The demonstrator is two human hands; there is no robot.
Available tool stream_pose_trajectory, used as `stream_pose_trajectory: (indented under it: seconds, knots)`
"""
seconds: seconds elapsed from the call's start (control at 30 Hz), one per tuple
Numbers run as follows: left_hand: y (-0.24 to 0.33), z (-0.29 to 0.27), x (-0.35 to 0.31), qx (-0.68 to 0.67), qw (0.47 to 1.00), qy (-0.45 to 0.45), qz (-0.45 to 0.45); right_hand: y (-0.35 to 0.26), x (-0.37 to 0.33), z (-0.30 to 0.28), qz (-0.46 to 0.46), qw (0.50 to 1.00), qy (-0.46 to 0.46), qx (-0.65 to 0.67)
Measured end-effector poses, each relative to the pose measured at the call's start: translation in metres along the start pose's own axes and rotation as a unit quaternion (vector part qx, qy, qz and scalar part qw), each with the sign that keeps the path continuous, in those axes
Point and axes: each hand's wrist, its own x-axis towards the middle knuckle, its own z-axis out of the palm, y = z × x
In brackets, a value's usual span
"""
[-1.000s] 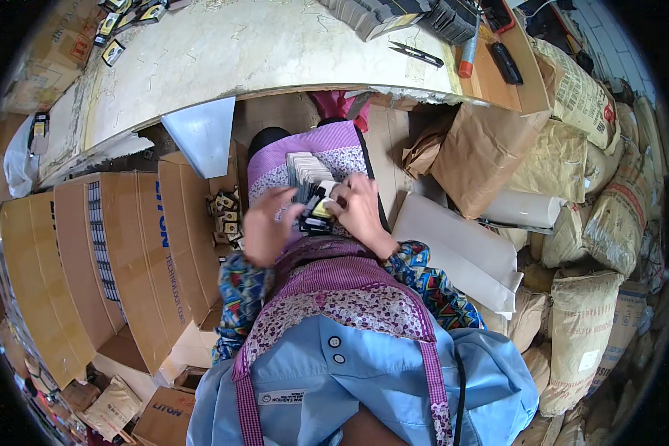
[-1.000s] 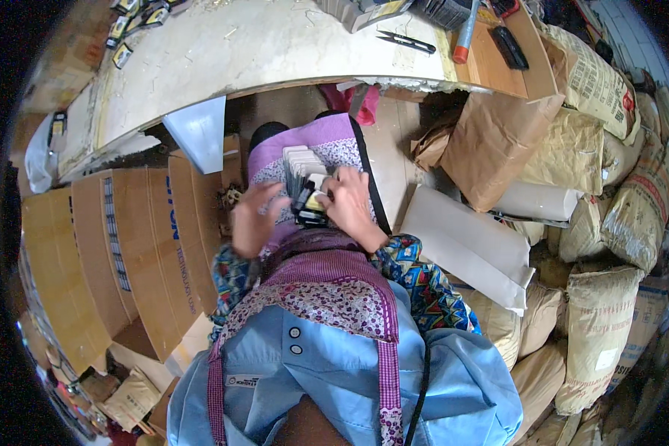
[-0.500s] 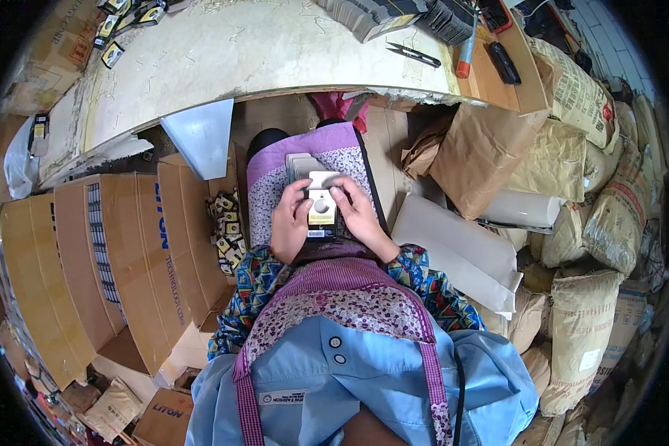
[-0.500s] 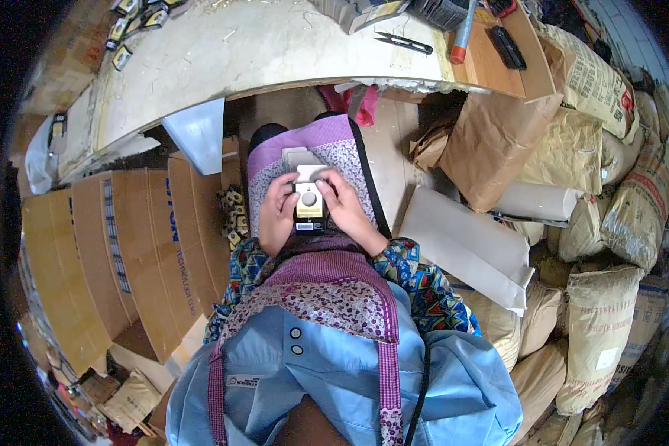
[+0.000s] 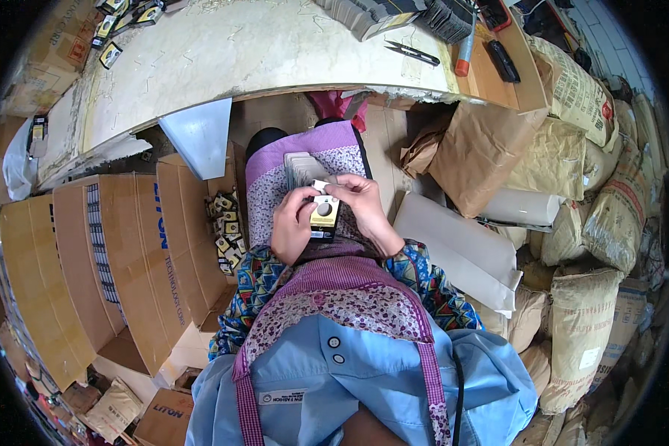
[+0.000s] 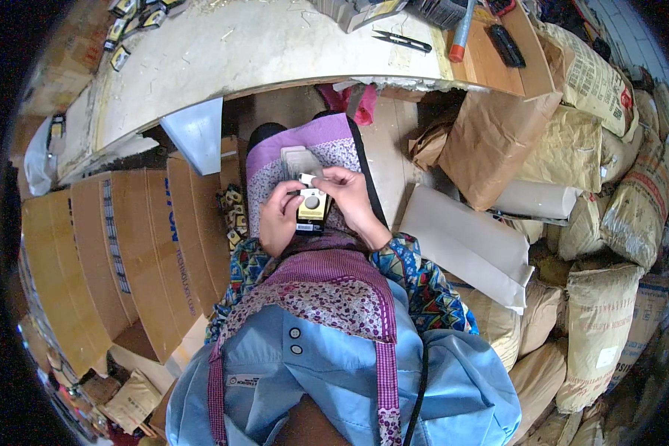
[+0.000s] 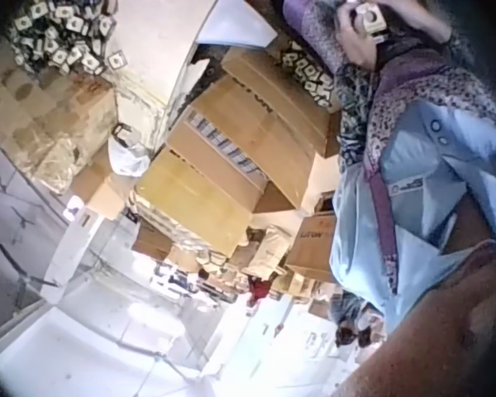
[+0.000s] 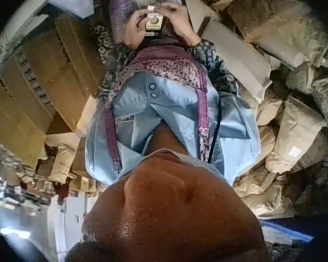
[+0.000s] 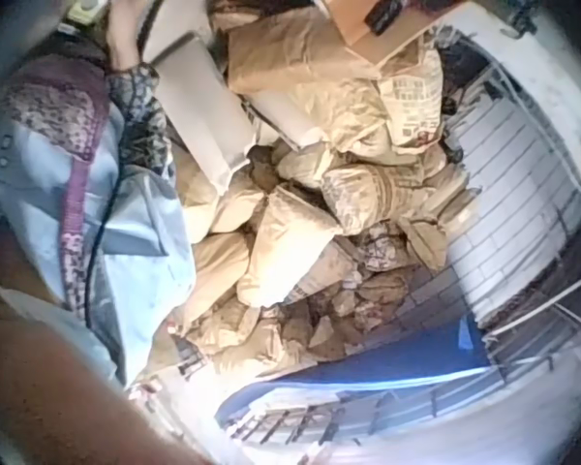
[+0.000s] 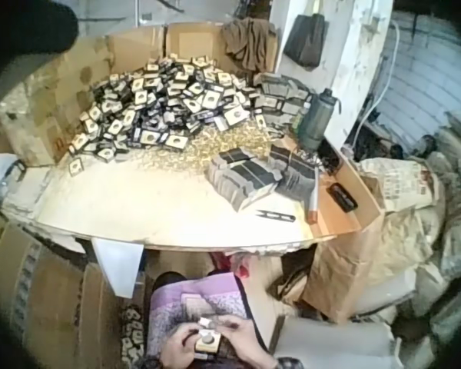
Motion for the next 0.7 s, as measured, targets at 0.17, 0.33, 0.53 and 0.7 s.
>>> stream_pose_trajectory:
  seconds: [0.17,0.33,0.53,0.7]
  knots:
    - [0.008,-0.001,0.001,-0.048,0.998,0.016,-0.034,-0.009,-0.005,-0.009,0.001,0.991,-0.046,-0.128]
    - [0.009,-0.017,0.001,0.041,0.999,-0.022,-0.010,0.013,-0.003,-0.017,-0.066,0.972,-0.074,-0.211]
    - [0.030,-0.077,0.002,0.433,0.901,0.009,-0.002,0.028,-0.009,-0.019,-0.197,0.742,-0.038,-0.640]
    - [0.005,-0.024,0.001,0.334,0.920,-0.036,0.205,0.011,-0.005,-0.006,-0.282,0.818,0.011,-0.502]
